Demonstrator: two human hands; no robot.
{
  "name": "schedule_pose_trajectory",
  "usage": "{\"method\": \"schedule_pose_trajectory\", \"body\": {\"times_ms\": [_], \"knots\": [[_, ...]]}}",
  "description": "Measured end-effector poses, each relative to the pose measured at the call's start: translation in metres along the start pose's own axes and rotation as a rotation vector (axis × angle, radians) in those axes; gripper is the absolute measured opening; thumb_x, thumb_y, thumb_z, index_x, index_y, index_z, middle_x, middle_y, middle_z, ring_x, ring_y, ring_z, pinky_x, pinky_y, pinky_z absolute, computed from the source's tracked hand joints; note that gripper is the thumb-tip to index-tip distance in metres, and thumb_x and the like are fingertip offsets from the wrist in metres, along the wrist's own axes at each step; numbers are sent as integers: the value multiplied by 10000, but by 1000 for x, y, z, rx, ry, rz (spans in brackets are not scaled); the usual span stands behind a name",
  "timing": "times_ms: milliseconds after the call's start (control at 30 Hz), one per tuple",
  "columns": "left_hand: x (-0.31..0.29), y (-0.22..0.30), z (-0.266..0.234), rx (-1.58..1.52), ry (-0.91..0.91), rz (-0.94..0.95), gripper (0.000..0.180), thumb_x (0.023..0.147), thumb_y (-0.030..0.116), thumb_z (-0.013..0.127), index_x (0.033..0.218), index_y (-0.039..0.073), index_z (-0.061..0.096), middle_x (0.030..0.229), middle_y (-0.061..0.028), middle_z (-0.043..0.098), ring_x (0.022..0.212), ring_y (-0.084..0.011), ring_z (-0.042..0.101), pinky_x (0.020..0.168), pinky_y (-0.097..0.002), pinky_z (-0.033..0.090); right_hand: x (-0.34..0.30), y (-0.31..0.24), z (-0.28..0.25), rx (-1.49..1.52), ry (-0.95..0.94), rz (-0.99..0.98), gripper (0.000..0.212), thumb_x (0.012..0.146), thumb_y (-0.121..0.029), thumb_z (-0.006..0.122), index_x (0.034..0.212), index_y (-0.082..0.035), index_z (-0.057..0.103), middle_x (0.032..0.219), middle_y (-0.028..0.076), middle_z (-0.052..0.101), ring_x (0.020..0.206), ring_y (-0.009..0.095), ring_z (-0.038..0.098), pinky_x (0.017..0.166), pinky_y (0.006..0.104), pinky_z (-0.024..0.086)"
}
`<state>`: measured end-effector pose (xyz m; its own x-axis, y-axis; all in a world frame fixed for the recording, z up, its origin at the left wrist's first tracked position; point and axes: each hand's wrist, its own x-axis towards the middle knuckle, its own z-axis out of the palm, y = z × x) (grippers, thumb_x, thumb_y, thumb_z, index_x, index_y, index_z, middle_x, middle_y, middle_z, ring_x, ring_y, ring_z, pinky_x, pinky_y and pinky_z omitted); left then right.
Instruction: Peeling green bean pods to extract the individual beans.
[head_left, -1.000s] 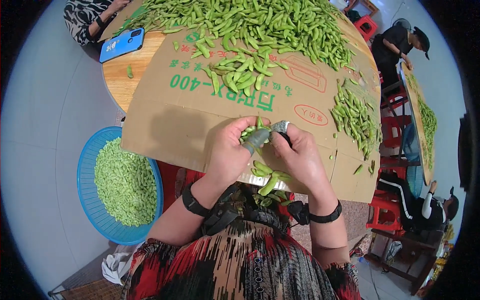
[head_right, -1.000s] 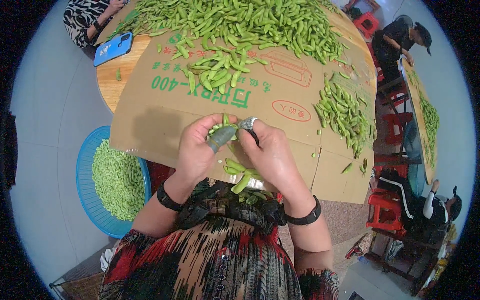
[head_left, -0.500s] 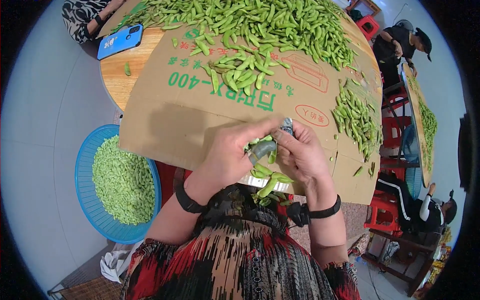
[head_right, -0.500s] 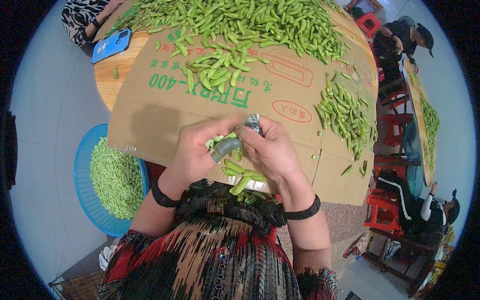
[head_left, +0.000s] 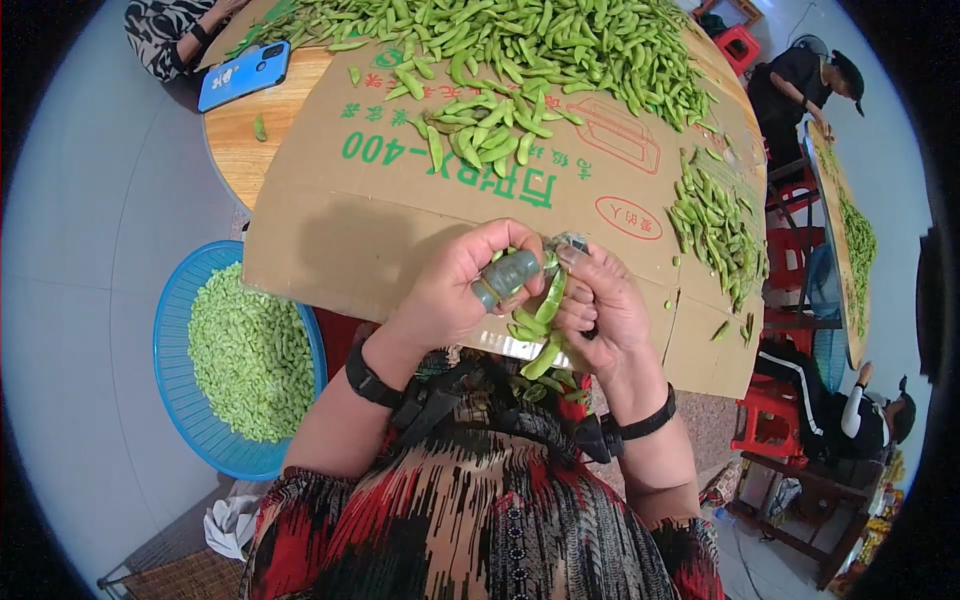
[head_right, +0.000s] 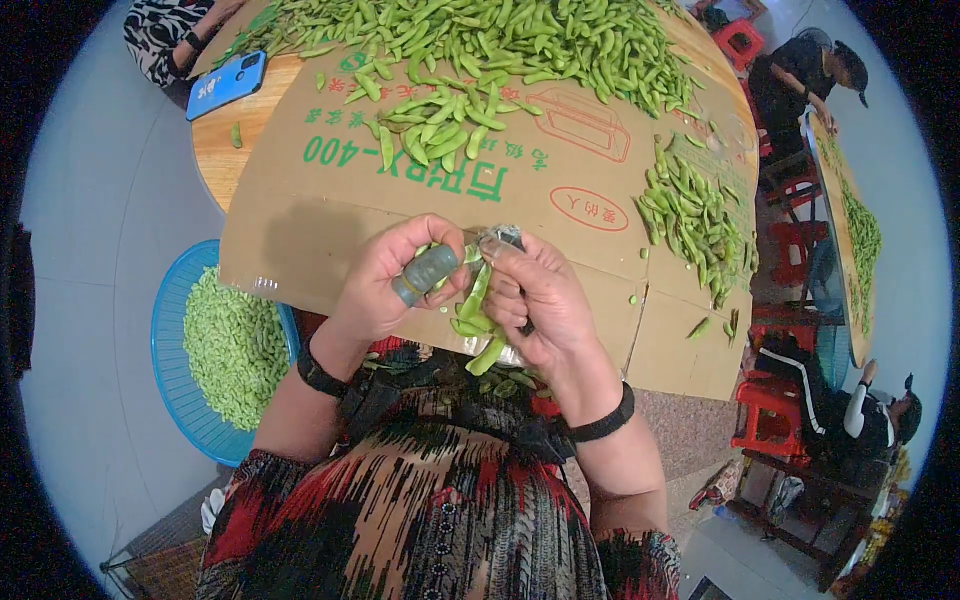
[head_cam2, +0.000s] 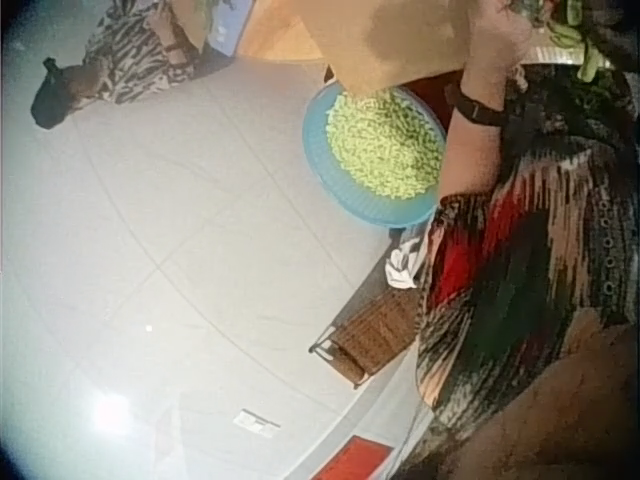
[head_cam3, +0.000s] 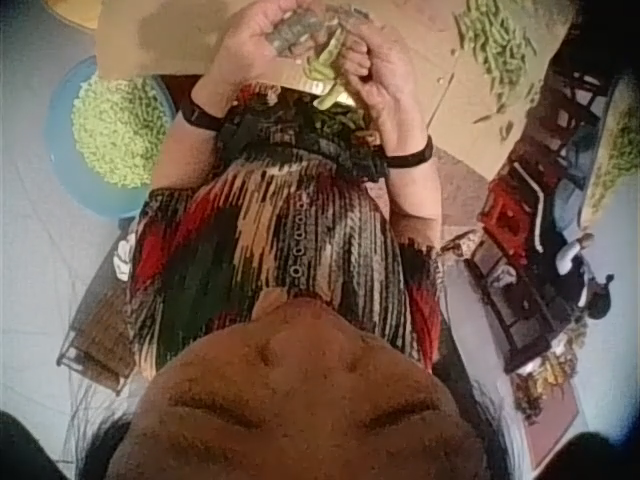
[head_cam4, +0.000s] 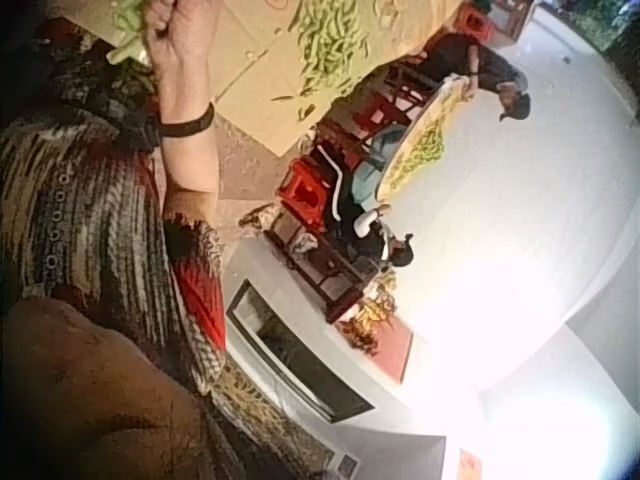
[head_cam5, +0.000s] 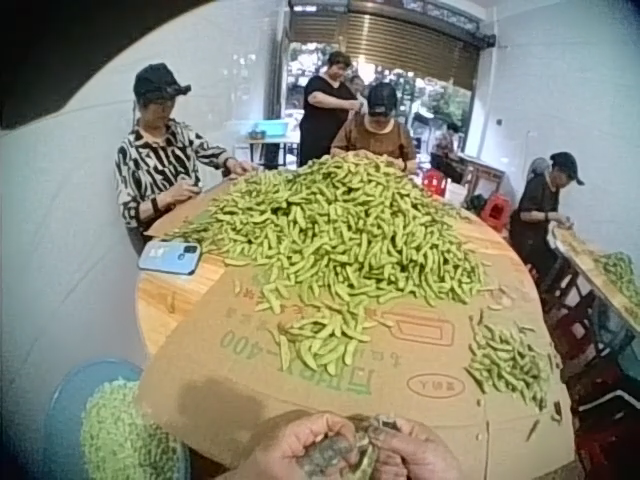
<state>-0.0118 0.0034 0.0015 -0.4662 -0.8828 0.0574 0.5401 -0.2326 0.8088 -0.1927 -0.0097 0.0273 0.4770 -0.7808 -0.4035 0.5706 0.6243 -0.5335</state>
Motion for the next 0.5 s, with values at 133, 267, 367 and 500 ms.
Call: {"method": "schedule_pose_trajectory", "body": {"times_ms": [133,267,367,500], "knots": [[6,-2,5,606,261,281,152,813,65,610,944,20,548,803,-4,570,751,-102,560,655,-259,456,2,-8,8,-308,22,-130,65,892,-88,522,898,-28,545,564,-50,427,420,20,320,384,163,237],[0,4,9,982,267,277,156,768,66,661,898,31,583,782,-29,582,698,-107,551,628,-244,446,2,-7,4,-575,114,-225,82,884,-104,551,827,-45,543,567,-57,444,447,17,349,402,175,254],[0,5,12,1137,279,233,164,716,47,678,855,23,594,772,-70,577,699,-167,572,645,-268,459,4,-2,2,-735,123,-272,106,878,-114,561,795,-50,545,577,-64,448,472,13,357,416,181,263],[1,-2,11,1230,276,311,232,681,-10,632,907,5,582,822,-130,599,754,-288,590,686,-340,477,2,-1,11,-815,108,-267,121,869,-127,570,790,-36,561,591,-68,456,504,12,377,437,187,291]]}}
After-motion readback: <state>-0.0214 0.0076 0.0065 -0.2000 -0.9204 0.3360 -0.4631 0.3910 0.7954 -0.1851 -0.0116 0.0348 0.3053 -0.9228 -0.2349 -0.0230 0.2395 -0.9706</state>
